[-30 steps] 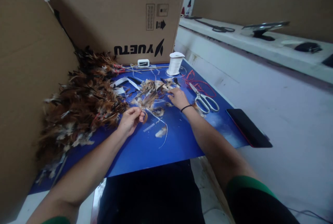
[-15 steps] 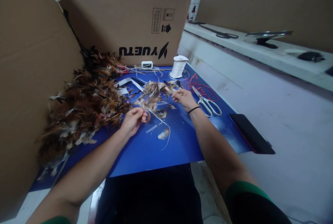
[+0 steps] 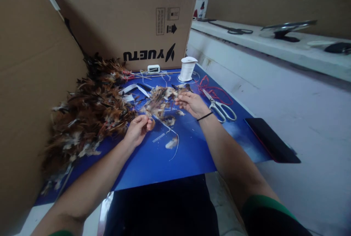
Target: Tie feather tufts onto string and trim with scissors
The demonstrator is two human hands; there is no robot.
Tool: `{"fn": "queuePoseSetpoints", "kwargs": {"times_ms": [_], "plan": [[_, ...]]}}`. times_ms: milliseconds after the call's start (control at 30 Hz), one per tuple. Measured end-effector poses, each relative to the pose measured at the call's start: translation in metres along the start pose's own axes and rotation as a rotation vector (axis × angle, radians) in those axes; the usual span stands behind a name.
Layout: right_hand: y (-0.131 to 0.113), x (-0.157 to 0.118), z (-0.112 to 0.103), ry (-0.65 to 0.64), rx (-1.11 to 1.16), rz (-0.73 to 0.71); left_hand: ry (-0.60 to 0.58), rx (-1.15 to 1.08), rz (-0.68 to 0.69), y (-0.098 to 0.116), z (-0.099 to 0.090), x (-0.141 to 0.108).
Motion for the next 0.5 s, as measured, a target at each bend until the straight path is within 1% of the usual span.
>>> {"fn": "queuePoseSetpoints", "kwargs": {"times_ms": [200, 500], "plan": [[-0.003, -0.010, 0.015, -0.074, -0.005, -0.048, -0.002, -0.015, -0.011, -0.001, -0.001, 0.000], [0.009, -0.027, 0.046, -0.239, -0.142, -0.002, 0.036, -0.048, -0.023, -0.004, -0.004, 0.000]]}}
Point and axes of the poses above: each hand's wrist, its own x-axis towards the middle knuckle, its own z-axis out of the palm, y = z × x, the point moved 6 cm from there along x, towards the middle knuckle, and after that the axes turned 11 degrees about z, right-handed, at the moved point
